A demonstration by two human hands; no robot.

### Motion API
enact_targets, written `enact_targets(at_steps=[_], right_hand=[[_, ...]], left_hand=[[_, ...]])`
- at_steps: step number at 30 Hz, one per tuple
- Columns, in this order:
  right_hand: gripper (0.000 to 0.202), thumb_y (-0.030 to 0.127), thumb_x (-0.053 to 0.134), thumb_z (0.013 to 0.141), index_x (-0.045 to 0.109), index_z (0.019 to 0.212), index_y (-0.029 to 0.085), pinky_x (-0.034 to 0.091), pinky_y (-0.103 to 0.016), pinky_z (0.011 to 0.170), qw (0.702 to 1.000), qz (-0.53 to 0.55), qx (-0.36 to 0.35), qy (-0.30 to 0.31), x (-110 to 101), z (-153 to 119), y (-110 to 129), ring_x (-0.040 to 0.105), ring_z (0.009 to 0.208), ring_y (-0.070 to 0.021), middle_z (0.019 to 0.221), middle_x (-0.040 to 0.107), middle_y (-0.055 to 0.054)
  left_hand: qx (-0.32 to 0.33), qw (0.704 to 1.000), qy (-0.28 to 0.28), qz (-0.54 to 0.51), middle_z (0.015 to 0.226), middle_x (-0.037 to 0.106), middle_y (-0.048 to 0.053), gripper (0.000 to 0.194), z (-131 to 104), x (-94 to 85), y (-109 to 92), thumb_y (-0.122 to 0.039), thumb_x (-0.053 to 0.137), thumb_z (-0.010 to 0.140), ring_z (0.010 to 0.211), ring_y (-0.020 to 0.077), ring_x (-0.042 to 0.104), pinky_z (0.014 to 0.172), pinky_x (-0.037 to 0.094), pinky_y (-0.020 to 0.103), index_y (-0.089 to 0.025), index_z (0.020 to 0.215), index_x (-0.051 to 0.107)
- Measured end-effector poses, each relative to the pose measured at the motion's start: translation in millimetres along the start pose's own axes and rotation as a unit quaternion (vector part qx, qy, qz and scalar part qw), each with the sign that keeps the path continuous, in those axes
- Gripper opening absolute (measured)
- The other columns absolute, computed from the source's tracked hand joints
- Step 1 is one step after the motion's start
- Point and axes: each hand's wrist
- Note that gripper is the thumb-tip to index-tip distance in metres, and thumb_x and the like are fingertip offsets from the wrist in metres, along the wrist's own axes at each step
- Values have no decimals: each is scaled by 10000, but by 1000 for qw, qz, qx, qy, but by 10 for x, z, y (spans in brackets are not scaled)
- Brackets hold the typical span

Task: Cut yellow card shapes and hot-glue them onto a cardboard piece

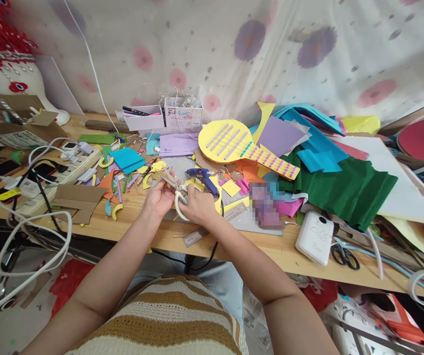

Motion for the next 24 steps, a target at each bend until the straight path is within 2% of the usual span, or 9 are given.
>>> enact_targets(at_steps=[24], right_hand=[[448, 526, 307, 848, 450, 1022, 138, 396, -308, 664, 1000, -9, 11, 13, -38, 4, -22, 631, 789, -251, 852, 676, -126]], left_hand=[[-14, 1000, 5, -6, 980, 696, 62, 303, 5, -17, 7, -85, 380, 880, 853, 122, 664, 881, 493, 295, -175, 1044, 619]])
Point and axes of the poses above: each hand's wrist, its own z-axis towards the middle knuckle, its own x-axis out of the palm, y = z × x
